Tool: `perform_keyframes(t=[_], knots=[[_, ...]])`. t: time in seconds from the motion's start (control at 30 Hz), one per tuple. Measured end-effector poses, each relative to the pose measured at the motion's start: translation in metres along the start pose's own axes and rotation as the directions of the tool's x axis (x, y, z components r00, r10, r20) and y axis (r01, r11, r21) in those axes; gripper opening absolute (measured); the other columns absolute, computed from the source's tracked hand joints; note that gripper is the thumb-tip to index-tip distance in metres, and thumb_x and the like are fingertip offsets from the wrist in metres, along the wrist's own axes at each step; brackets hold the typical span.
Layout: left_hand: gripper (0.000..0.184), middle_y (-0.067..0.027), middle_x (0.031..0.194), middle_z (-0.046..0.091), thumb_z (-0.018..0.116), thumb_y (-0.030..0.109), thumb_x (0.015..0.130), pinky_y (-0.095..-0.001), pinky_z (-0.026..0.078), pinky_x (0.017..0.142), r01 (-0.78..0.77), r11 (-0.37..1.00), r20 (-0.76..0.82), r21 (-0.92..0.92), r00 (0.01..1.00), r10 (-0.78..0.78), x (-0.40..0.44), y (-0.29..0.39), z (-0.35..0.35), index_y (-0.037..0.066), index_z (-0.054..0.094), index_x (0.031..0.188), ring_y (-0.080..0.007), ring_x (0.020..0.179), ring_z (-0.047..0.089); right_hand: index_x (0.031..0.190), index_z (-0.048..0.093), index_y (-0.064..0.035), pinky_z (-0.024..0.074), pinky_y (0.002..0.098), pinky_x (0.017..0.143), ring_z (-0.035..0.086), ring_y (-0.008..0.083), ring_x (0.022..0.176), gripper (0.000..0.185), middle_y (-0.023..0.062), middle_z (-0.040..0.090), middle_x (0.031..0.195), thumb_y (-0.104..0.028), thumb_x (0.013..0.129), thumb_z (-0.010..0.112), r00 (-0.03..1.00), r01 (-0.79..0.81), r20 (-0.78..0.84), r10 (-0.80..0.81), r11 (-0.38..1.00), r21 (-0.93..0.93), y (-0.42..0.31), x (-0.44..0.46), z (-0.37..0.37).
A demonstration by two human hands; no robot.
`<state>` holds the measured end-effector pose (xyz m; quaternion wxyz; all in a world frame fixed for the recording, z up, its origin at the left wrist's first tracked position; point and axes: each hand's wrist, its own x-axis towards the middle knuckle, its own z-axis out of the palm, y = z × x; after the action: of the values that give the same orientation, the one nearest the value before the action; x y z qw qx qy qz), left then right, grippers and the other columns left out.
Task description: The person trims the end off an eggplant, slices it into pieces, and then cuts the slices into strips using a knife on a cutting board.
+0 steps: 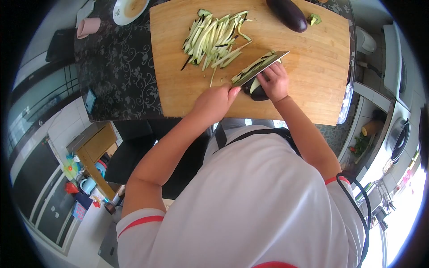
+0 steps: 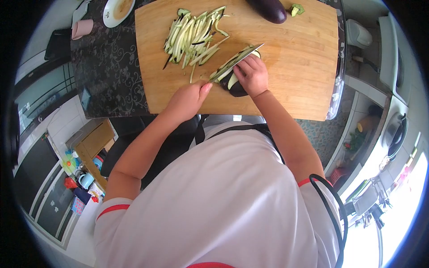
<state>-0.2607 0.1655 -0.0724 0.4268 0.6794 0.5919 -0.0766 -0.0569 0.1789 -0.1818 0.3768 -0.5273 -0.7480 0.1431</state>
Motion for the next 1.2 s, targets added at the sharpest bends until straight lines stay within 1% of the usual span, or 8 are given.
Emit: perform_keyframes(t=[0.17,0.27,0.37,0.6,0.8,1.0,1.1,1.2], knots=[[0.043,-0.0242,0.08,0.063,0.038,0.042,0.097,-0.0519,0.045,0.067,-0.001,1.0,-0.034,-0.008,0.999,0.0,0.037,0.002,0.021,0.005,0.061,0.099,-0.0429,0.076,0.061,0.084,0.066,-0.0062,0.0486,0.0365,0.08,0.06,0.0269,0.09,0.017,0.0078,0.064,0.09,-0.006,0.068,0.071,1.0,0.009,0.003,-0.009,1.0,0.003,0.003,0.001,0.003],[0.047,-0.0235,0.075,0.063,0.039,0.042,0.096,-0.0503,0.046,0.066,-0.068,0.992,-0.198,-0.111,0.979,0.045,0.044,0.006,0.035,0.002,0.062,0.086,-0.0427,0.073,0.06,0.084,0.066,-0.0059,0.0488,0.036,0.079,0.06,0.0265,0.089,0.016,0.0068,0.064,0.089,-0.006,0.069,0.071,1.0,0.017,-0.026,-0.017,1.0,-0.004,-0.001,0.003,0.0],[0.047,-0.0228,0.078,0.063,0.038,0.041,0.097,-0.0493,0.046,0.068,-0.096,0.957,-0.197,-0.275,0.98,0.041,0.046,-0.013,0.034,0.003,0.063,0.088,-0.0422,0.076,0.06,0.083,0.066,-0.006,0.0492,0.0355,0.078,0.06,0.026,0.087,0.014,0.006,0.064,0.088,-0.005,0.069,0.071,0.999,0.018,-0.037,-0.018,1.0,0.004,-0.002,0.003,0.002],[0.046,-0.0219,0.081,0.064,0.038,0.041,0.097,-0.0464,0.047,0.069,-0.13,0.962,-0.282,-0.24,0.958,0.059,0.014,-0.024,-0.009,0.001,0.063,0.094,-0.0407,0.078,0.06,0.082,0.066,-0.0065,0.0493,0.0356,0.077,0.06,0.0256,0.086,0.013,0.0057,0.064,0.087,-0.006,0.071,0.072,0.999,0.011,-0.048,-0.009,1.0,0.027,0.0,-0.001,0.004],[0.043,-0.0229,0.083,0.063,0.041,0.038,0.096,-0.0451,0.047,0.069,0.011,0.956,-0.114,-0.294,0.992,-0.046,-0.028,-0.024,-0.002,0.001,0.063,0.102,-0.0403,0.079,0.06,0.082,0.066,-0.007,0.0491,0.0355,0.078,0.059,0.0251,0.088,0.012,0.006,0.064,0.087,-0.005,0.071,0.071,1.0,0.0,-0.002,0.0,0.999,0.043,-0.006,0.001,-0.004],[0.041,-0.0242,0.084,0.063,0.042,0.037,0.096,-0.0449,0.047,0.07,0.093,0.935,-0.137,-0.342,0.979,-0.148,-0.043,-0.044,0.031,0.001,0.062,0.104,-0.0414,0.078,0.06,0.082,0.066,-0.0074,0.0493,0.0355,0.077,0.059,0.0253,0.088,0.012,0.0053,0.064,0.088,-0.005,0.071,0.071,0.999,0.015,-0.034,-0.014,1.0,0.024,-0.005,0.0,0.001],[0.04,-0.0242,0.085,0.063,0.043,0.036,0.096,-0.0456,0.047,0.07,-0.026,0.951,-0.271,-0.309,0.961,-0.062,-0.035,-0.053,0.048,0.002,0.062,0.104,-0.0412,0.08,0.06,0.082,0.066,-0.0076,0.0495,0.0357,0.077,0.059,0.0253,0.089,0.013,0.0052,0.063,0.088,-0.005,0.071,0.071,0.999,0.018,-0.035,-0.017,1.0,0.006,-0.005,0.0,0.001],[0.042,-0.0272,0.084,0.062,0.04,0.035,0.097,-0.0465,0.047,0.071,-0.035,0.973,-0.234,-0.229,0.972,-0.02,-0.024,-0.056,0.043,0.0,0.061,0.103,-0.0436,0.083,0.06,0.083,0.066,-0.0077,0.0496,0.0356,0.078,0.059,0.0253,0.089,0.013,0.0051,0.064,0.088,-0.005,0.071,0.071,1.0,0.021,-0.023,-0.021,1.0,0.001,-0.005,0.001,0.0]])
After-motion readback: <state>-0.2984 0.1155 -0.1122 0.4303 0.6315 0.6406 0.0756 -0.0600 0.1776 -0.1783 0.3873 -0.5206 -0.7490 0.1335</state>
